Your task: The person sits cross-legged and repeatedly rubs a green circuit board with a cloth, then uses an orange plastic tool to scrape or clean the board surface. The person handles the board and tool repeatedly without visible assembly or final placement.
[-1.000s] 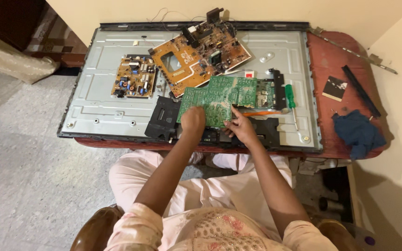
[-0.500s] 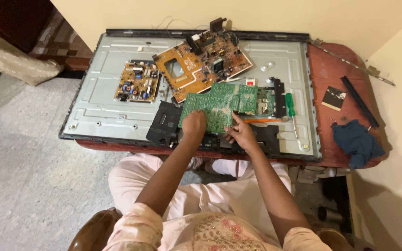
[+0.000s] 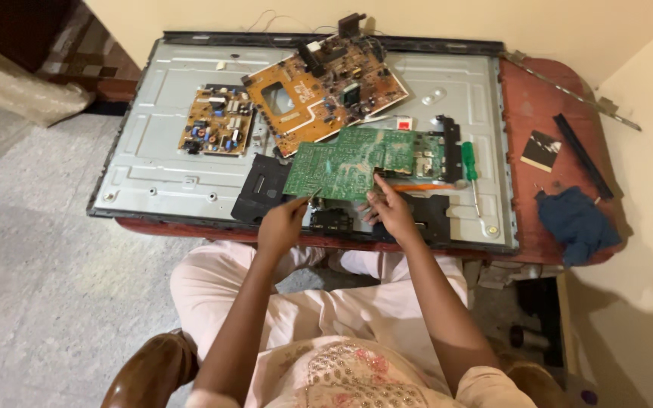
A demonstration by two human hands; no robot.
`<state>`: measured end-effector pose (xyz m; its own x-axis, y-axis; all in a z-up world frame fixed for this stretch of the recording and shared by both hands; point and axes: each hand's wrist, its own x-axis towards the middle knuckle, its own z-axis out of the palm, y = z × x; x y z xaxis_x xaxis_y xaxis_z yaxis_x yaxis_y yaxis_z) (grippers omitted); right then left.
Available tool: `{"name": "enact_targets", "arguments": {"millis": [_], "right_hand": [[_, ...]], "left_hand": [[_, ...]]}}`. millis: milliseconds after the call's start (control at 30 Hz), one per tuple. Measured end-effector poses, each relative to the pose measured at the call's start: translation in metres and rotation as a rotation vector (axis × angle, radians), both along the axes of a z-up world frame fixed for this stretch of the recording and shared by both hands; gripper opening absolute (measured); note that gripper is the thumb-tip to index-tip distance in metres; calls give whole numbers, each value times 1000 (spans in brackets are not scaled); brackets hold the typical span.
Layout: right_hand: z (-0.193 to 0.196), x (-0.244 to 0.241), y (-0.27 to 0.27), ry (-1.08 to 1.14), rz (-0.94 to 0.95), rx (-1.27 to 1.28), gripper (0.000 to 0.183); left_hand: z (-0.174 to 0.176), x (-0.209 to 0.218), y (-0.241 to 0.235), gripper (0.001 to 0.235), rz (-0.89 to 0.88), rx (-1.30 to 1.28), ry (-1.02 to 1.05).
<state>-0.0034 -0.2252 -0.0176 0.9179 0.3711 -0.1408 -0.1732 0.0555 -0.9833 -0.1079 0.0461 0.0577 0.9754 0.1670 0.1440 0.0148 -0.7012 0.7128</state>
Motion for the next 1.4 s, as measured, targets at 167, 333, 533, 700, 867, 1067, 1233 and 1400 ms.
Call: {"name": "enact_targets", "arguments": {"millis": [167,333,533,700,867,1067,1233,1400], "right_hand": [[28,-42,-36,-215,-73,-229,58],[56,-81,-98,-244,-314,-454,42],[74,-67,-129,-530,-541,-901,28],[74,-1,-116,-751,-215,-1212,16],[72,36,-96,-695,-19,-1206,19],[67,54,-87,-778,126,-1304,21],[80,58,-89,-851,109,-1319,19],[119,28,-106,-931,-168,-1352,26]], "left_hand": [[-41,-50,39,38,-11,-884,144],[-96,-98,71,37,186,-1330,191],[-147,-111,84,35,394,-1507,123],[-154,-111,83,39,354,-1499,112],[-148,-110,81,39,367,-1526,99],[-149,-103,81,34,425,-1551,121],[-151,-104,81,36,407,-1565,91],[-153,-104,80,35,408,-1553,114]]}}
